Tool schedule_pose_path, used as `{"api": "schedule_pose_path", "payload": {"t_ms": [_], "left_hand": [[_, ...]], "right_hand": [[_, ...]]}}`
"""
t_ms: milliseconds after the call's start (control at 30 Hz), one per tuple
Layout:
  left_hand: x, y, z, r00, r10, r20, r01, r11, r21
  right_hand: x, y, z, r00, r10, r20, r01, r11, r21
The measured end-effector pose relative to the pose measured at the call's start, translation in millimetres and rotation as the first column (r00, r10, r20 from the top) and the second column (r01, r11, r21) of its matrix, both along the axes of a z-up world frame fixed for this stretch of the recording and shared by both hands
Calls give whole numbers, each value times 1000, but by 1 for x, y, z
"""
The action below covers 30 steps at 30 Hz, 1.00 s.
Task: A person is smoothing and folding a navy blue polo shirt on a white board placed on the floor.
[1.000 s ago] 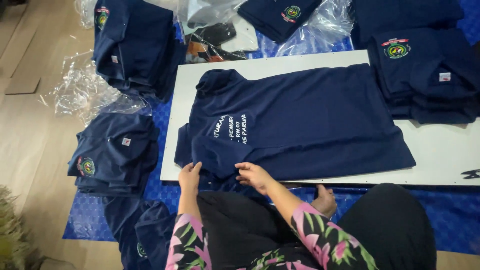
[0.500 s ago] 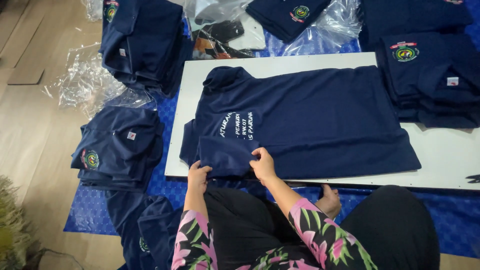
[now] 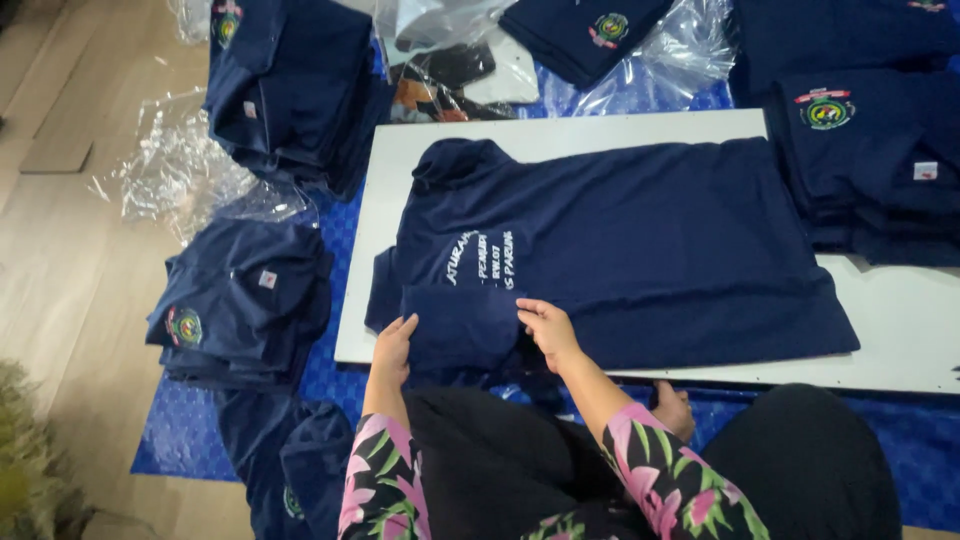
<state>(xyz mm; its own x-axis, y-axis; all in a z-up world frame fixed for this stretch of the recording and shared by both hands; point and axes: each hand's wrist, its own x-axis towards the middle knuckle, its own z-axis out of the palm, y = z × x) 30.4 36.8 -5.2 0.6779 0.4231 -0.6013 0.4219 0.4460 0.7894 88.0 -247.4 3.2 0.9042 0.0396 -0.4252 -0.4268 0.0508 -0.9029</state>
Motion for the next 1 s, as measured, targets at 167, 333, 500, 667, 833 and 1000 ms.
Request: {"api": "schedule_pose_path", "payload": {"t_ms": [167, 333, 500, 667, 833, 1000], "left_hand": [[18, 6, 6, 992, -34, 121, 20, 993, 119], [17, 71, -52, 985, 146, 91, -169, 921, 351], [-17, 75, -58, 987, 150, -53, -112, 893, 437], [-39, 69, -66, 866, 60, -497, 374, 583, 722], [-53, 72, -85, 905, -42, -423, 326, 706, 628], [-50, 66, -66, 931, -76, -358, 266, 813, 518]], "right_hand": [[12, -11, -7, 999, -36, 29, 33, 995, 97], [21, -49, -23, 992, 31, 122, -15, 991, -130], [37, -142, -47, 982, 51, 181, 3, 958, -287], [46, -259, -22, 839, 339, 426, 92, 684, -724], [46, -375, -12, 896, 414, 162, 65, 238, -969], [26, -427, -33, 961, 276, 32, 31, 10, -999]]}}
